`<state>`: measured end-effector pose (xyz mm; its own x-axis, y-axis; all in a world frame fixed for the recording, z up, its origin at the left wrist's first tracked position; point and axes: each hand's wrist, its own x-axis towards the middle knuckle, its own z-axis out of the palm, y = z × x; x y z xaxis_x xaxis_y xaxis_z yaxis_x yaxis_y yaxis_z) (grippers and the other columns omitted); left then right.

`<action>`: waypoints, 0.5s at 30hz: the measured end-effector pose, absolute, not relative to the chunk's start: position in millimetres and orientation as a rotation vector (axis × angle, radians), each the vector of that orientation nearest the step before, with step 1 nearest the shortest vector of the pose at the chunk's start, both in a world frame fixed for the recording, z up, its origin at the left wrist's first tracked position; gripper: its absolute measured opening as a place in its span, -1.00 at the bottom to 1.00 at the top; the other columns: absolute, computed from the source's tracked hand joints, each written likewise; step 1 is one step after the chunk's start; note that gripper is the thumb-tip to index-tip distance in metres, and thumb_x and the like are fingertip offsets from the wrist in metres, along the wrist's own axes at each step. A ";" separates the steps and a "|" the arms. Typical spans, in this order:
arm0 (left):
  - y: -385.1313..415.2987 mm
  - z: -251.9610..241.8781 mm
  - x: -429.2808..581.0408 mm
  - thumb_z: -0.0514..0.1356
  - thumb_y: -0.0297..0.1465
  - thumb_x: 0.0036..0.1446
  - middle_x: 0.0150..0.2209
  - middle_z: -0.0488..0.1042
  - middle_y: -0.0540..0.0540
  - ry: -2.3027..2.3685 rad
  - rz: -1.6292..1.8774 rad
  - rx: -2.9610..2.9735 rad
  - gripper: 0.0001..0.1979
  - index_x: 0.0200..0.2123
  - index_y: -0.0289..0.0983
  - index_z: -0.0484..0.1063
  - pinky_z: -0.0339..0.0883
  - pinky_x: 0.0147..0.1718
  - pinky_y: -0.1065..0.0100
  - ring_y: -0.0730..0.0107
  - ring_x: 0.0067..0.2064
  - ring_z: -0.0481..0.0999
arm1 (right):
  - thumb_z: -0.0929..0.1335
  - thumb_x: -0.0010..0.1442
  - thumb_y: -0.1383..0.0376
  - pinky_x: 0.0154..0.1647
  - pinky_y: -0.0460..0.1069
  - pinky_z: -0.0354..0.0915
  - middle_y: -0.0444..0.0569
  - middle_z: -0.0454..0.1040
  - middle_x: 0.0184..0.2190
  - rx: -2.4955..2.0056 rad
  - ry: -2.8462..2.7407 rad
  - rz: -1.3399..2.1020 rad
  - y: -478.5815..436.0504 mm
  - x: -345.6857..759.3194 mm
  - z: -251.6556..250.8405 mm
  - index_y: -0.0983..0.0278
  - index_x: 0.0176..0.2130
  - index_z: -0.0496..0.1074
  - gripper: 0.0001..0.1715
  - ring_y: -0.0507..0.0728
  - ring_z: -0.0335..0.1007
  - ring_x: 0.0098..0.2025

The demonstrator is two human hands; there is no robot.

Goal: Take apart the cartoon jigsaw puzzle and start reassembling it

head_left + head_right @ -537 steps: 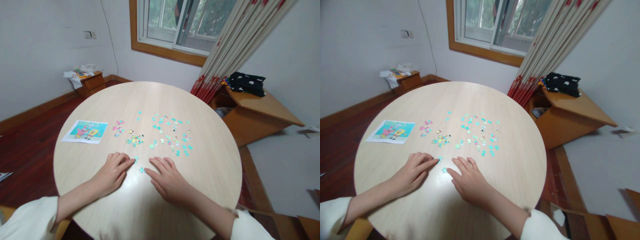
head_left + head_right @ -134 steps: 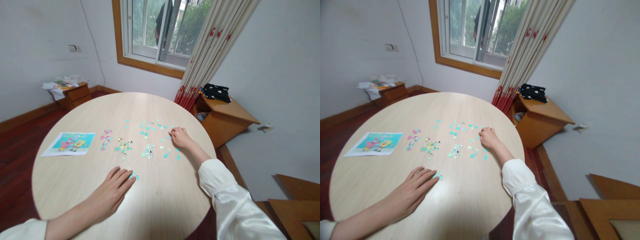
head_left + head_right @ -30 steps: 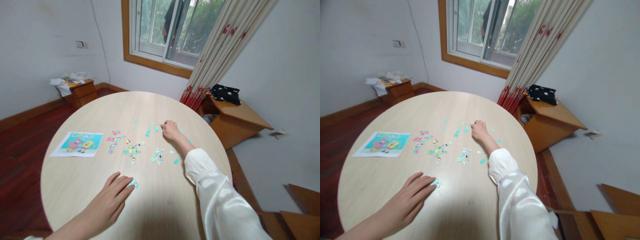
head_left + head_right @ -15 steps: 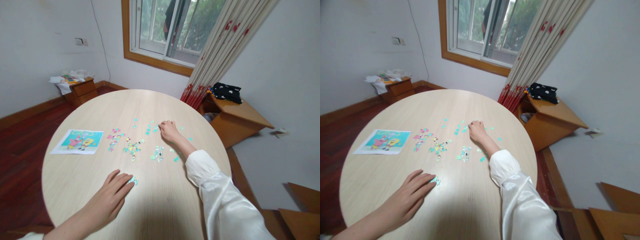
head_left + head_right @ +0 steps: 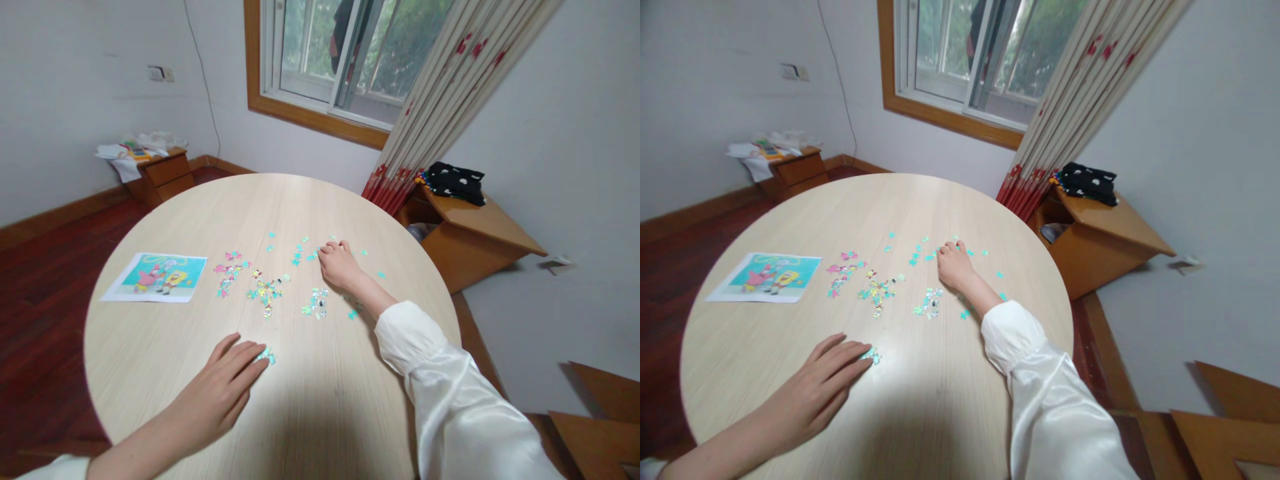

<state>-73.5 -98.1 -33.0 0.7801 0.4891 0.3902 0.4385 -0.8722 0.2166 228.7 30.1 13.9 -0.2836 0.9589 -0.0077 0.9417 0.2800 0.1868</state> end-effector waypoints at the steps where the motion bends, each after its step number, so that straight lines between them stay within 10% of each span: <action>1: -98.2 -33.1 -73.6 -0.05 -0.64 0.13 -0.02 0.47 -0.18 0.748 0.677 2.851 -0.54 0.05 -0.25 0.36 0.10 0.17 0.03 0.26 0.05 0.39 | 0.13 0.23 0.46 0.08 0.16 -0.12 0.22 0.46 -0.10 1.771 2.431 0.234 24.4 229.2 13.6 0.39 -0.15 0.42 -0.65 0.28 0.18 0.06; 15: -97.4 -28.3 -71.4 -0.04 -0.64 0.13 -0.04 0.48 -0.18 0.709 0.712 2.879 -0.59 -0.01 -0.28 0.38 0.10 0.15 0.08 0.28 0.03 0.40 | 0.13 0.24 0.45 0.08 0.13 -0.08 0.17 0.41 0.03 1.501 2.719 0.049 -46.3 234.9 13.6 0.37 0.05 0.35 -0.56 0.22 0.18 0.08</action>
